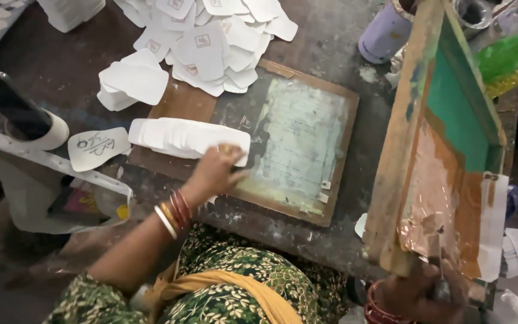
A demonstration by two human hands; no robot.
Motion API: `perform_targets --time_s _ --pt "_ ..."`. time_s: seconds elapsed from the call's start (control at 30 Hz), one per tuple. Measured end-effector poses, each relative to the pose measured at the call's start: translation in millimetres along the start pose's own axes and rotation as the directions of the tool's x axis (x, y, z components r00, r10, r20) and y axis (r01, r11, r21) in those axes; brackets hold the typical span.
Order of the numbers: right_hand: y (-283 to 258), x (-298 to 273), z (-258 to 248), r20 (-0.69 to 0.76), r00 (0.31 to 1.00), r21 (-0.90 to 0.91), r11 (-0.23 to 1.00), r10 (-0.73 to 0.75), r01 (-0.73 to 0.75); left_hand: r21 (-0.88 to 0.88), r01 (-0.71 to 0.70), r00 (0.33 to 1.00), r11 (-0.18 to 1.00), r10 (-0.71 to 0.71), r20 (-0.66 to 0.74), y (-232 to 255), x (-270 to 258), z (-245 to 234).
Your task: The person performs screen printing on small white plastic items. They place an item on a wooden frame, apply white paste with a squeegee, and then remove the item to a pile.
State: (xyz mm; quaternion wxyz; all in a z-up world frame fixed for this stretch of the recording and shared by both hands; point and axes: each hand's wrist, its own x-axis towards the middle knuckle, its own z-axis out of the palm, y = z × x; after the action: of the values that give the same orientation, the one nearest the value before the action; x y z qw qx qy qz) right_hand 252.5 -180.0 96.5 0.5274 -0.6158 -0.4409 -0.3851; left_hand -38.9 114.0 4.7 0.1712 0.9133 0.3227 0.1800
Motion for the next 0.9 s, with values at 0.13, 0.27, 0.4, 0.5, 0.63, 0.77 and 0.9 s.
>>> perform_targets --time_s 0.13,0.27,0.4,0.5,0.63,0.77,0.9 --pt "-8 7 -17 0.062 0.997 -0.338 0.941 0.045 -0.022 -0.094 -0.006 0.975 0.996 -0.015 -0.223 2 -13 9" --pt "15 10 -26 0.052 0.998 -0.216 0.976 0.038 -0.026 -0.242 -0.041 0.983 0.969 -0.005 -0.186 39 -4 11" --pt "-7 24 -15 -0.045 0.997 -0.206 0.976 0.058 -0.067 -0.048 -0.306 0.949 0.951 0.301 -0.093 83 1 88" --pt "12 11 -23 -0.082 0.993 -0.224 0.969 0.090 -0.107 -0.255 -0.286 0.957 0.924 0.259 -0.133 103 31 103" --pt "7 18 -21 -0.043 0.990 -0.058 0.989 0.131 -0.134 -0.203 -0.301 0.954 0.932 0.297 -0.049 111 49 112" --pt "0 28 -15 -0.027 0.992 0.034 0.992 0.122 -0.121 -0.152 -0.436 0.898 0.887 0.440 -0.007 116 38 112" --pt "-8 28 -15 -0.069 0.990 -0.141 0.982 0.119 -0.128 -0.200 -0.398 0.912 0.895 0.410 0.021 114 26 118"
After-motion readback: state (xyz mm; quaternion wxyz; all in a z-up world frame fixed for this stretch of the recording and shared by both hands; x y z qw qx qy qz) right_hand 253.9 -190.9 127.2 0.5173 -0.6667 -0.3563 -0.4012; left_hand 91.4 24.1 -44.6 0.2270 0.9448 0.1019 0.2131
